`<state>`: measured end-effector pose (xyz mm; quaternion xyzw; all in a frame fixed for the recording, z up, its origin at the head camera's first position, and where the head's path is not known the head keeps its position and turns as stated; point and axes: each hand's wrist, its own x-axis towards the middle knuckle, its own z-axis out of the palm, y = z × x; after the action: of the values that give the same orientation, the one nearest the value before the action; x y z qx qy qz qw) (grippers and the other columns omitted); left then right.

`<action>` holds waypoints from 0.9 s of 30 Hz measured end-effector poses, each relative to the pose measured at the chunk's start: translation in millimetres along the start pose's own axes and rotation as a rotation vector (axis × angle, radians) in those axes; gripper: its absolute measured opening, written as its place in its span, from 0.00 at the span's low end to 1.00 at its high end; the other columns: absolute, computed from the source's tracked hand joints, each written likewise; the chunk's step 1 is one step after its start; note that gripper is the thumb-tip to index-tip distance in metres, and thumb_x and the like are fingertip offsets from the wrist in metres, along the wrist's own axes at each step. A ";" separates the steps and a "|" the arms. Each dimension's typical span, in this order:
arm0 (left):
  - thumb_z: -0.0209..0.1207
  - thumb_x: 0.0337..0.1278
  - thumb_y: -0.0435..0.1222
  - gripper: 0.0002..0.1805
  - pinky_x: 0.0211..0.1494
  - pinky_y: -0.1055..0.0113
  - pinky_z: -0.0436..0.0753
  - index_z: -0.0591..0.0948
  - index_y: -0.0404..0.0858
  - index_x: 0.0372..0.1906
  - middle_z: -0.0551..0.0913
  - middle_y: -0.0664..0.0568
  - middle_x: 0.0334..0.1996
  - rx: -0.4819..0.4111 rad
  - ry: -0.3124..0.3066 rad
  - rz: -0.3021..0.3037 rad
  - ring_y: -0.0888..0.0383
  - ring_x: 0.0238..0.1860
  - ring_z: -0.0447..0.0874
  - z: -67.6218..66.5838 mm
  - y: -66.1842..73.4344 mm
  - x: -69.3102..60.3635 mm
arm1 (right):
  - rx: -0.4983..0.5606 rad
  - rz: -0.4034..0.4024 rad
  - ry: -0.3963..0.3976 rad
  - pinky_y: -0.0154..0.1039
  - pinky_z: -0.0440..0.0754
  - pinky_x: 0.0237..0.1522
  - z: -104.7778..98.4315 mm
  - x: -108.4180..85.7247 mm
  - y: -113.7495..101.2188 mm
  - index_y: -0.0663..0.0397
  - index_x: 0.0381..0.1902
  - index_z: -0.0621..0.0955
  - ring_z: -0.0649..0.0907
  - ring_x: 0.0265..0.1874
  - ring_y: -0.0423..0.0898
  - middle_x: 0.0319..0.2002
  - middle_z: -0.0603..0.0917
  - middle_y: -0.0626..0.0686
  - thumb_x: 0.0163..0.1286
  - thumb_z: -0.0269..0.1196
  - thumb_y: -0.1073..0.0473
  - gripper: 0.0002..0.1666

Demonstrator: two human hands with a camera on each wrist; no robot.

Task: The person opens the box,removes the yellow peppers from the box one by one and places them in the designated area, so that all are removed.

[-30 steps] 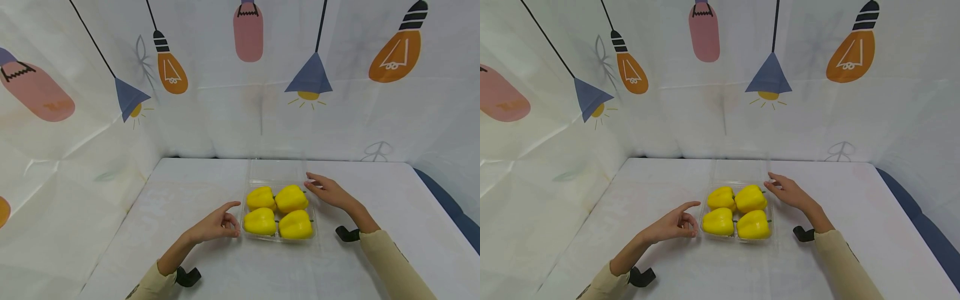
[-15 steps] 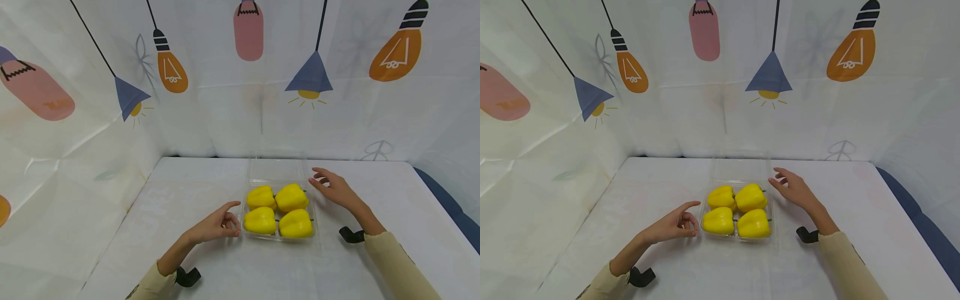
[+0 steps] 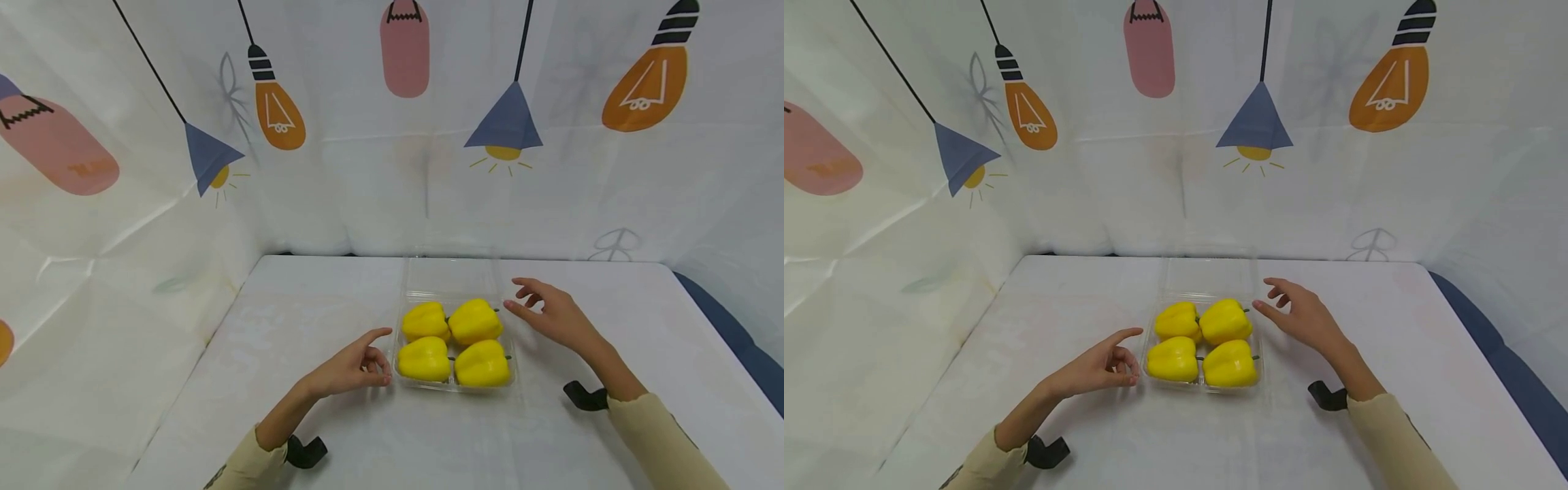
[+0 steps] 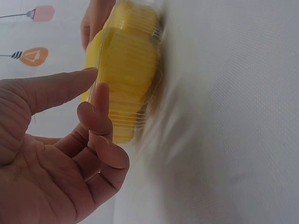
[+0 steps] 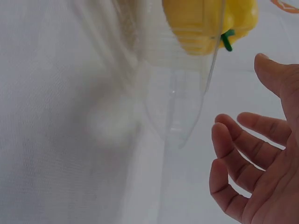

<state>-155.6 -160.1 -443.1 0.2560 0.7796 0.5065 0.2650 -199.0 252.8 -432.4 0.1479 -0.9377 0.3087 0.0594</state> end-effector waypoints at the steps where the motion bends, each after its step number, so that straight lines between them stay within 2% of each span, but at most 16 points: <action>1: 0.65 0.61 0.34 0.46 0.40 0.68 0.81 0.50 0.35 0.76 0.84 0.50 0.38 0.003 0.000 0.001 0.56 0.31 0.80 -0.1 0.0 0.0 | -0.004 -0.006 0.004 0.50 0.80 0.40 -0.5 -1.1 -2.3 0.58 0.66 0.72 0.81 0.42 0.53 0.48 0.82 0.58 0.69 0.65 0.46 0.35; 10: 0.66 0.61 0.35 0.46 0.40 0.68 0.81 0.52 0.40 0.77 0.84 0.51 0.38 -0.010 0.010 -0.031 0.56 0.31 0.79 2.1 1.9 -0.6 | -0.044 -0.048 0.026 0.42 0.78 0.34 -4.2 -14.5 -20.3 0.55 0.64 0.75 0.80 0.38 0.48 0.45 0.84 0.56 0.66 0.67 0.44 0.34; 17: 0.65 0.61 0.33 0.45 0.39 0.69 0.80 0.52 0.38 0.76 0.84 0.50 0.38 -0.004 0.012 -0.028 0.54 0.32 0.79 1.6 3.4 -1.1 | -0.057 -0.049 0.015 0.39 0.77 0.30 -5.0 -24.9 -30.9 0.54 0.63 0.76 0.80 0.37 0.49 0.43 0.84 0.54 0.65 0.68 0.44 0.34; 27: 0.65 0.62 0.34 0.45 0.41 0.68 0.80 0.51 0.38 0.77 0.84 0.52 0.38 0.024 0.002 -0.014 0.54 0.33 0.80 0.4 2.9 -1.3 | -0.054 -0.093 0.015 0.35 0.75 0.27 -2.2 -35.7 -35.8 0.52 0.61 0.78 0.78 0.35 0.45 0.41 0.84 0.50 0.64 0.68 0.42 0.33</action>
<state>-154.0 -159.7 -440.4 0.2534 0.7877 0.4954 0.2645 -153.8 235.4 -417.8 0.1873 -0.9373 0.2813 0.0848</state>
